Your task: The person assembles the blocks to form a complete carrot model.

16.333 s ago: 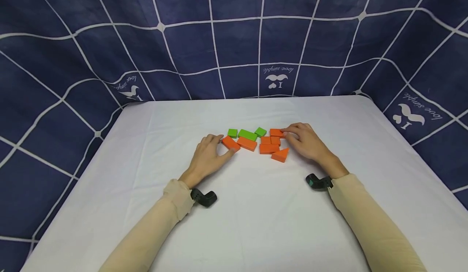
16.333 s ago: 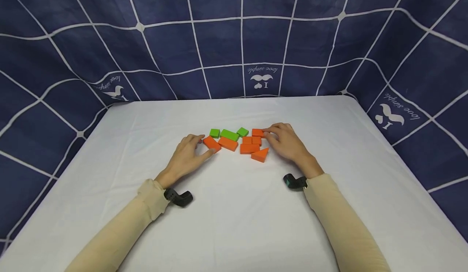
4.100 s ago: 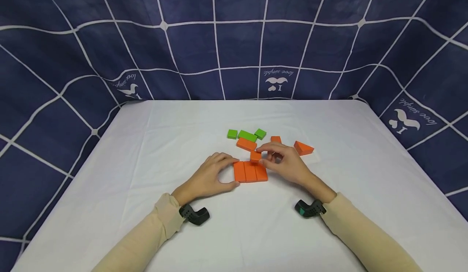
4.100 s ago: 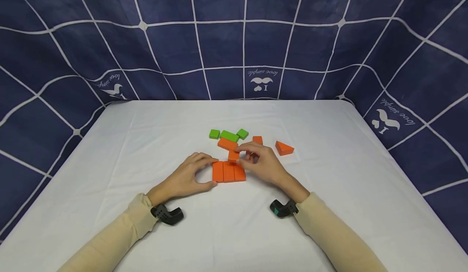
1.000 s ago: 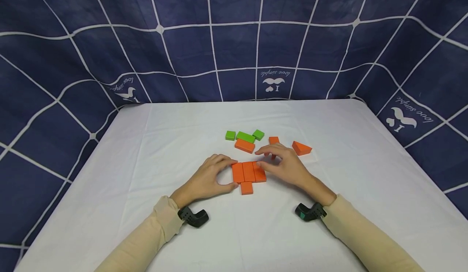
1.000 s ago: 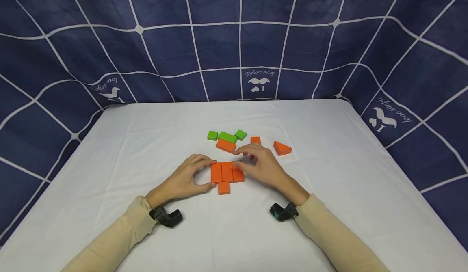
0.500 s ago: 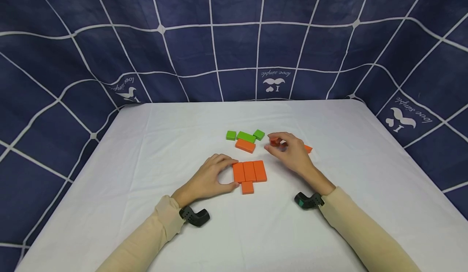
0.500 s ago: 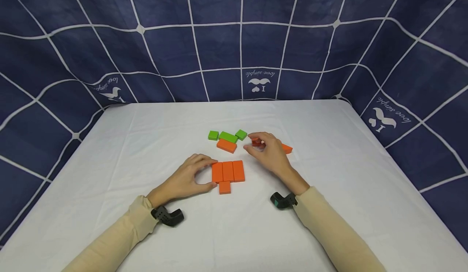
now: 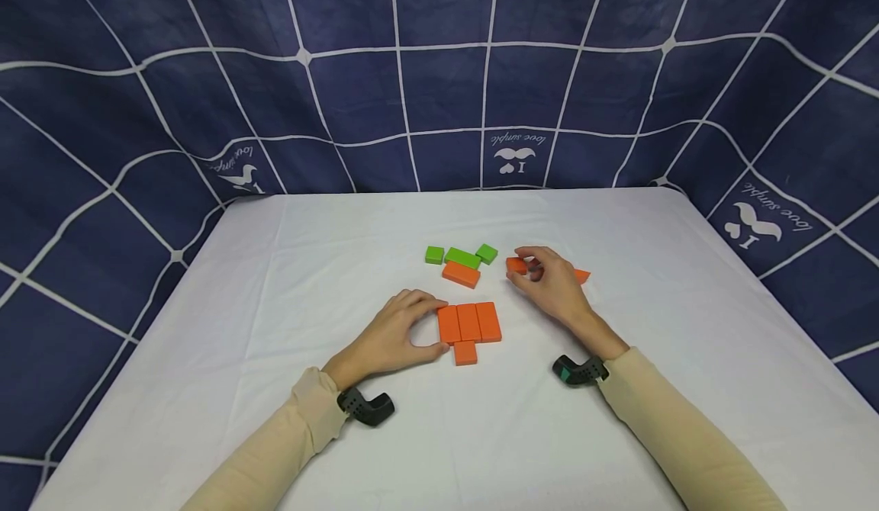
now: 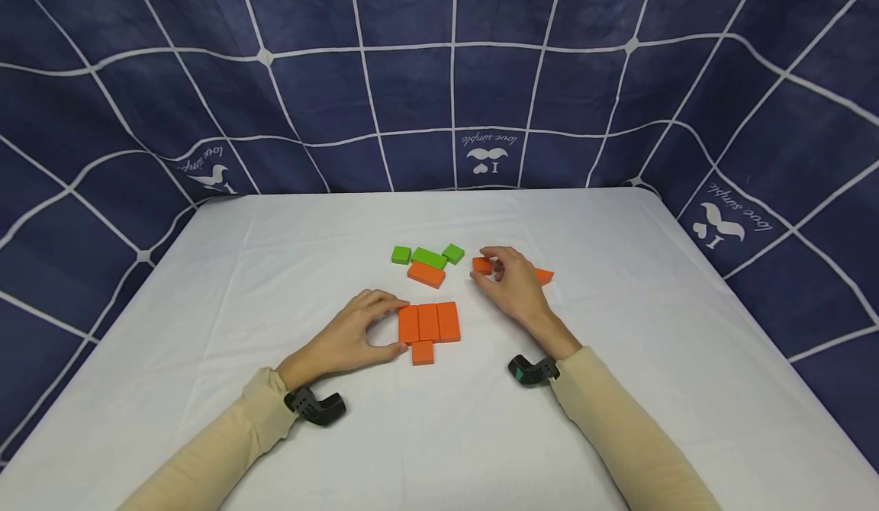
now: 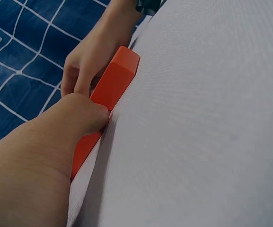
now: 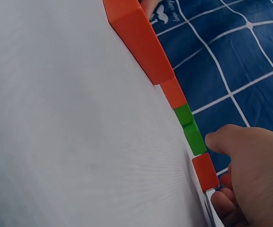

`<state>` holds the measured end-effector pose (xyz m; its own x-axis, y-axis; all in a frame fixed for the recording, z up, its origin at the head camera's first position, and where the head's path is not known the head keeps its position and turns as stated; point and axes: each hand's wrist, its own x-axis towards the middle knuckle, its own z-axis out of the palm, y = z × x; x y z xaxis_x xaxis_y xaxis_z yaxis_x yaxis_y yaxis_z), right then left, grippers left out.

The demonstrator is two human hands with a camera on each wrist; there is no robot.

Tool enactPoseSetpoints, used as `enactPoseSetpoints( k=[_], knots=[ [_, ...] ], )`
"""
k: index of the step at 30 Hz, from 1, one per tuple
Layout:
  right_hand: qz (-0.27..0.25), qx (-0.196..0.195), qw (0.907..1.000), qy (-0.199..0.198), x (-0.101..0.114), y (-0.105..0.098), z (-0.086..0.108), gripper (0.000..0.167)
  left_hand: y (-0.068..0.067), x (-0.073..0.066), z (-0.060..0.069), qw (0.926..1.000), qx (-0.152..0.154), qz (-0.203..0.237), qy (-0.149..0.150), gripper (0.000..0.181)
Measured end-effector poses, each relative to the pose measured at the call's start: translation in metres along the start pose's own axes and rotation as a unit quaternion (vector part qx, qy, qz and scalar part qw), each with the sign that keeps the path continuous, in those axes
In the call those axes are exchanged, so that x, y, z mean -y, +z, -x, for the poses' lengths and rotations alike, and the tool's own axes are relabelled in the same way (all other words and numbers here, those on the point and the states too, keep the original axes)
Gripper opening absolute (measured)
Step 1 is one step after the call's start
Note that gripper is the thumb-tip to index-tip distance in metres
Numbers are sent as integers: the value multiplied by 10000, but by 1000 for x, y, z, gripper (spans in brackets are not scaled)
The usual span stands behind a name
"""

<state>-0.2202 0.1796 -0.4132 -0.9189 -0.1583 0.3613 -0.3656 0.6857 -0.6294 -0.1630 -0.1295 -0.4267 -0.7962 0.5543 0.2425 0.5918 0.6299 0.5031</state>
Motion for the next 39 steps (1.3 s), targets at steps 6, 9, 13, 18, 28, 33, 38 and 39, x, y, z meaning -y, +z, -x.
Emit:
enactPoseSetpoints(
  k=[6, 9, 13, 18, 28, 33, 38, 39],
  knots=[
    [137, 115, 9998, 83, -4, -1, -1, 44, -1, 0, 0, 10000, -2, -2, 19, 64],
    [219, 171, 9996, 31, -6, -2, -1, 44, -1, 0, 0, 10000, -5, -14, 29, 63],
    [422, 257, 9988, -36, -8, -4, -2, 41, -1, -1, -1, 10000, -2, -17, 34, 63],
    [503, 267, 9983, -121, -9, -5, -4, 36, -2, -1, -1, 10000, -2, -23, 38, 63],
    [545, 301, 9979, -169, -8, -6, -3, 32, -1, 0, -1, 10000, -9, 0, 40, 63],
    [481, 273, 9984, -106, -7, -7, -3, 30, -1, 0, -1, 10000, 15, -4, 0, 63],
    [374, 216, 9990, -127, -4, -7, -3, 29, -1, 0, 0, 10000, 29, -24, -31, 63],
    [358, 199, 9990, -156, -4, -7, -3, 28, -1, 0, 0, 10000, 29, -23, -33, 63]
  ],
)
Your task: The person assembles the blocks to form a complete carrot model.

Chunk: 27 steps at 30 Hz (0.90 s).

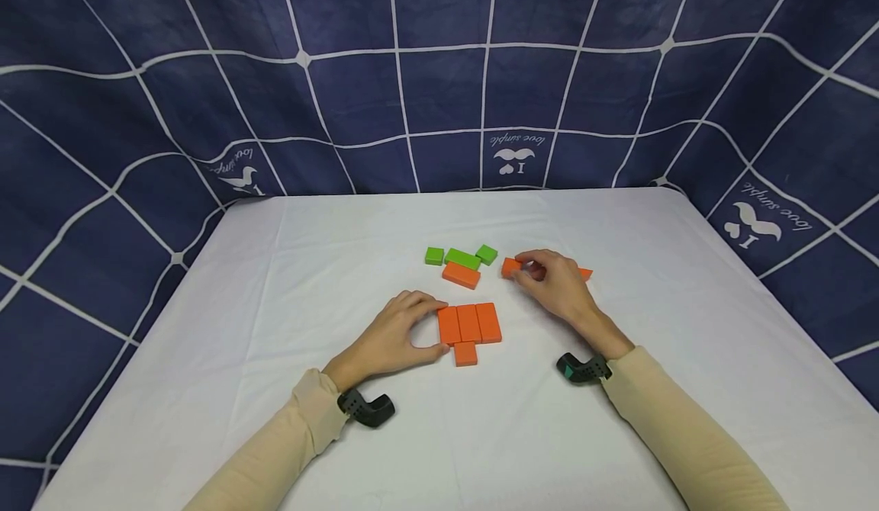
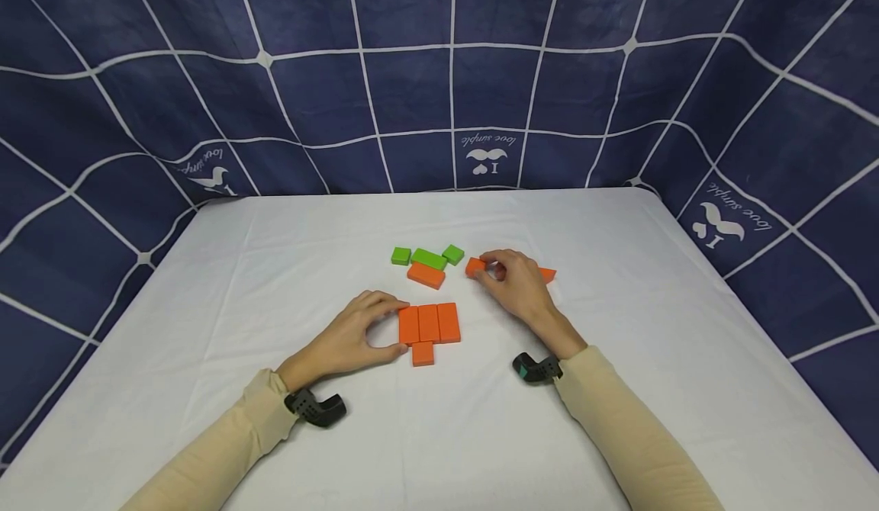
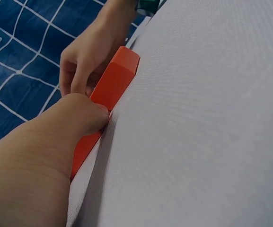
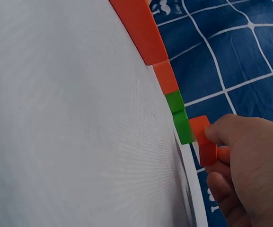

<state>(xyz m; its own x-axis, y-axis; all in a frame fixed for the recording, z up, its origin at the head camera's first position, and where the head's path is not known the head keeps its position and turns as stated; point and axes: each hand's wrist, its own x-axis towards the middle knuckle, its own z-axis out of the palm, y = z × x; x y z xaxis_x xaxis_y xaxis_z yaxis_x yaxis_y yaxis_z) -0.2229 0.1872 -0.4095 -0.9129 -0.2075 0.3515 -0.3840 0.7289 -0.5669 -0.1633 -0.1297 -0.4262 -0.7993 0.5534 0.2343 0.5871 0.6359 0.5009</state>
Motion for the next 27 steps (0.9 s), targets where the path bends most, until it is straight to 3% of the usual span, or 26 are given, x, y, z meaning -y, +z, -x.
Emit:
enactPoseSetpoints(
  k=[16, 27],
  knots=[
    [-575, 85, 9983, -15, 18, -11, 10, 27, 1, 1, 0, 10000, -27, -30, 61, 64],
    [-764, 394, 9937, -722, 29, -17, 27, 30, -1, 0, 1, 10000, 2, -10, 33, 64]
  ],
)
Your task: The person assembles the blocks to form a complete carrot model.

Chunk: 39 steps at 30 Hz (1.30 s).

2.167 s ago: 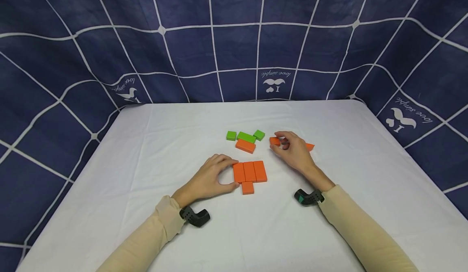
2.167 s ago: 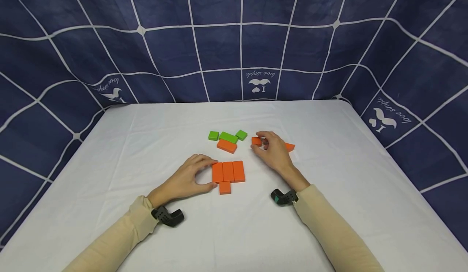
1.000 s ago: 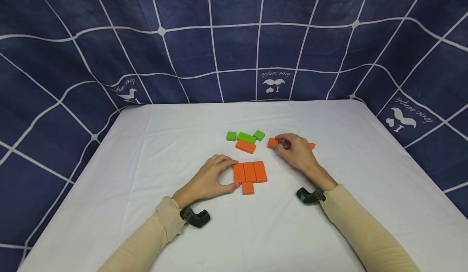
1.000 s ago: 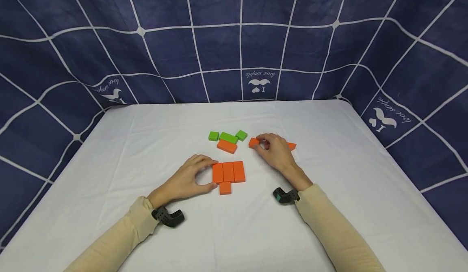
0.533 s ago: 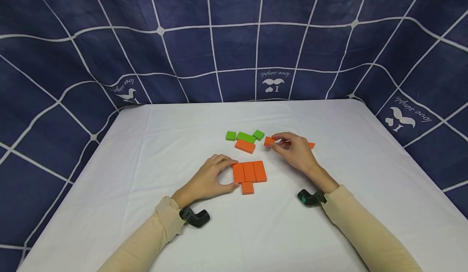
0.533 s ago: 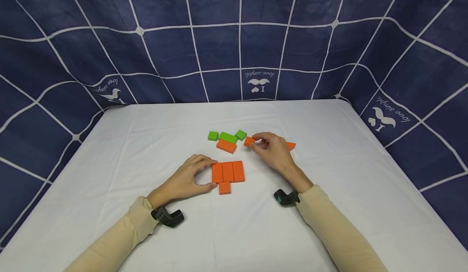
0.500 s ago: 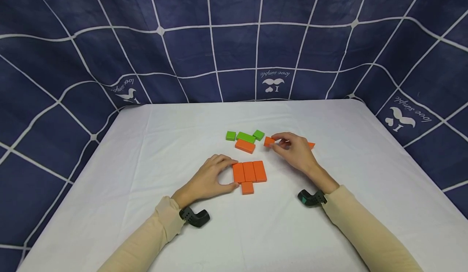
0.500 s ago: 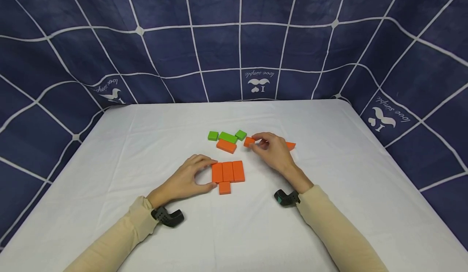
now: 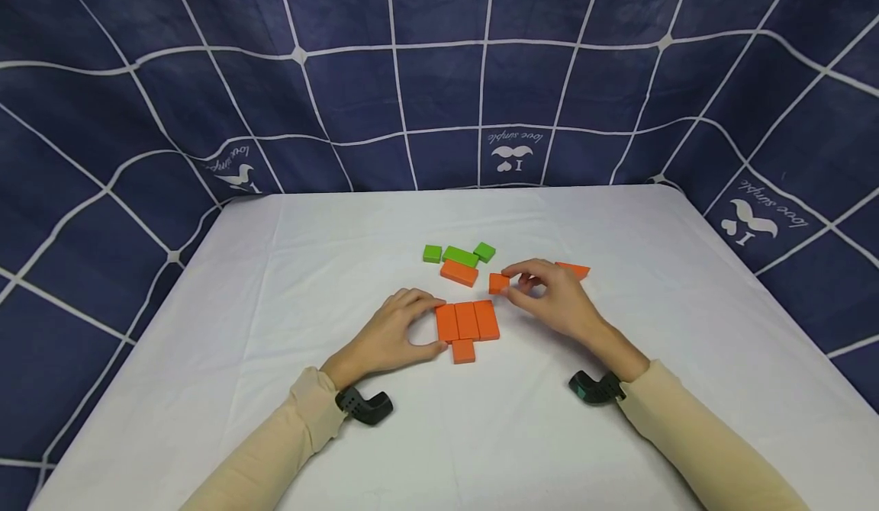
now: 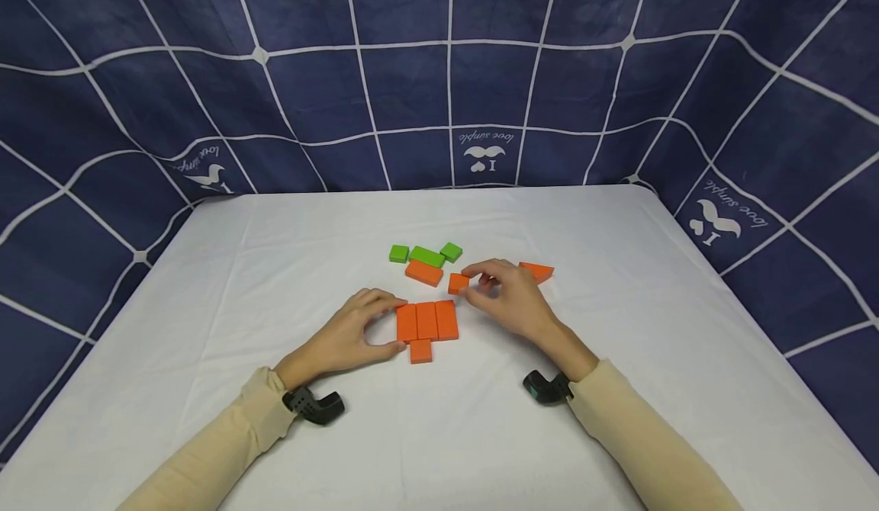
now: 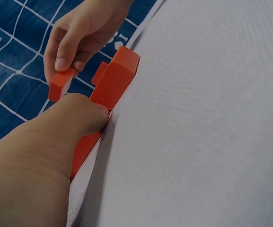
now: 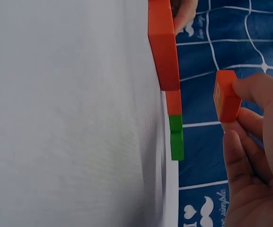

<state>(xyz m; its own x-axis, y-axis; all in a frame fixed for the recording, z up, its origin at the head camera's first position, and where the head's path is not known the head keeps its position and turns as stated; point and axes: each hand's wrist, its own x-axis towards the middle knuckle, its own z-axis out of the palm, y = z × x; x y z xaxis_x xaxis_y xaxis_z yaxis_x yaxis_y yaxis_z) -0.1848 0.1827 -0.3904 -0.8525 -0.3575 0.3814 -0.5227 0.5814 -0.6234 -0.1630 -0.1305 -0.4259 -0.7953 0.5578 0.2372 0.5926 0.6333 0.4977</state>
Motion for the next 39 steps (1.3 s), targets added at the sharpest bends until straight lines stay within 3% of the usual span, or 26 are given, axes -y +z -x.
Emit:
enactPoseSetpoints(
  k=[6, 12, 22, 33, 39],
  knots=[
    [-149, 122, 9989, -428, 6, 1, 6, 28, -1, 0, 0, 10000, 2, 45, -19, 64],
    [-255, 435, 9971, -573, 10, 2, 12, 29, -1, 0, 0, 10000, 21, 41, -34, 64],
    [-742, 1051, 9850, -1153, 8, 6, 21, 31, 0, 1, -1, 10000, -17, 33, 18, 62],
    [-735, 1481, 9762, -1405, 12, 10, 25, 29, 0, 0, 0, 10000, -20, 66, 26, 63],
    [-643, 1646, 9750, -1350, 11, 11, 26, 29, 1, 1, 0, 10000, -34, 53, 44, 64]
  ],
)
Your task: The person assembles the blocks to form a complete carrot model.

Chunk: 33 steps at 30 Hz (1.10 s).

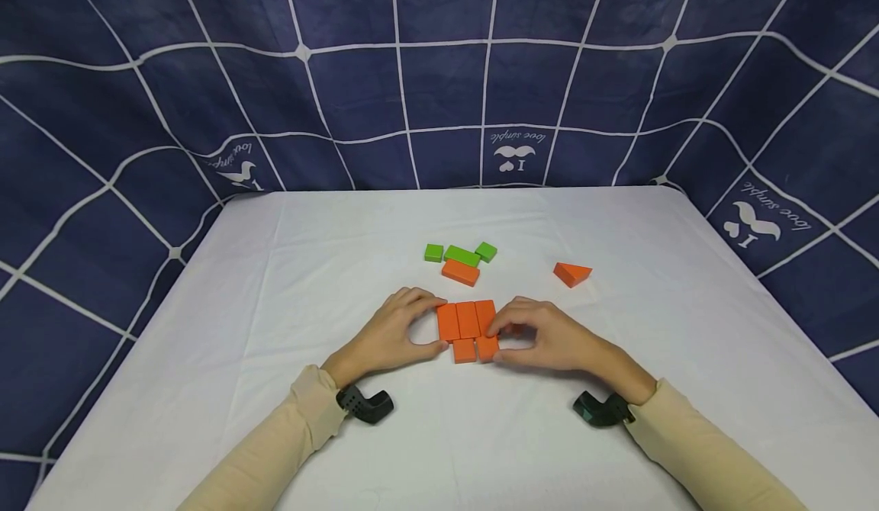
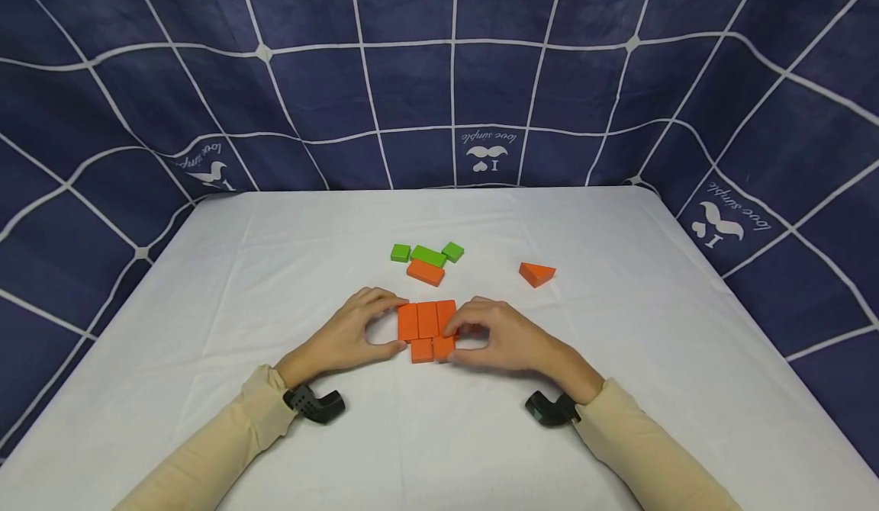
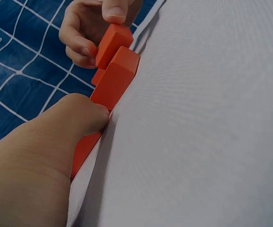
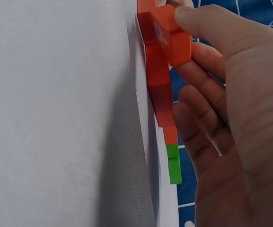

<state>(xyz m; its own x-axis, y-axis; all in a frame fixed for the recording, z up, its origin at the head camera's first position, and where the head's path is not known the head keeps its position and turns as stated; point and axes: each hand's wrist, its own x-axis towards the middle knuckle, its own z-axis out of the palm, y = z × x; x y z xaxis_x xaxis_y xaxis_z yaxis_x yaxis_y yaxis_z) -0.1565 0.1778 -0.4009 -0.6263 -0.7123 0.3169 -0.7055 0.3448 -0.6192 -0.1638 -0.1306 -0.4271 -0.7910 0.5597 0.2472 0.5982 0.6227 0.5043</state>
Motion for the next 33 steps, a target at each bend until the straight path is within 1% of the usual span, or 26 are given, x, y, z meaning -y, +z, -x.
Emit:
enactPoseSetpoints(
  k=[7, 10, 15, 23, 27, 33],
  knots=[
    [291, 205, 9993, 125, 3, 1, 0, 29, 0, 1, 0, 10000, -6, -18, 10, 64],
    [424, 234, 9988, 52, 3, 1, 0, 28, 0, 1, 0, 10000, -3, -19, 11, 64],
    [563, 215, 9981, -161, 2, 2, -1, 24, 0, 0, 0, 10000, 27, -10, -10, 64],
    [748, 161, 9966, -301, -1, 5, 0, 21, -1, -1, -1, 10000, 61, -42, -30, 64],
    [797, 143, 9962, -305, 0, 6, -1, 20, -1, -1, -1, 10000, 55, -38, -47, 64],
    [803, 182, 9964, -196, 1, 6, -1, 20, -1, -1, -1, 10000, 54, -42, -64, 64]
  ],
)
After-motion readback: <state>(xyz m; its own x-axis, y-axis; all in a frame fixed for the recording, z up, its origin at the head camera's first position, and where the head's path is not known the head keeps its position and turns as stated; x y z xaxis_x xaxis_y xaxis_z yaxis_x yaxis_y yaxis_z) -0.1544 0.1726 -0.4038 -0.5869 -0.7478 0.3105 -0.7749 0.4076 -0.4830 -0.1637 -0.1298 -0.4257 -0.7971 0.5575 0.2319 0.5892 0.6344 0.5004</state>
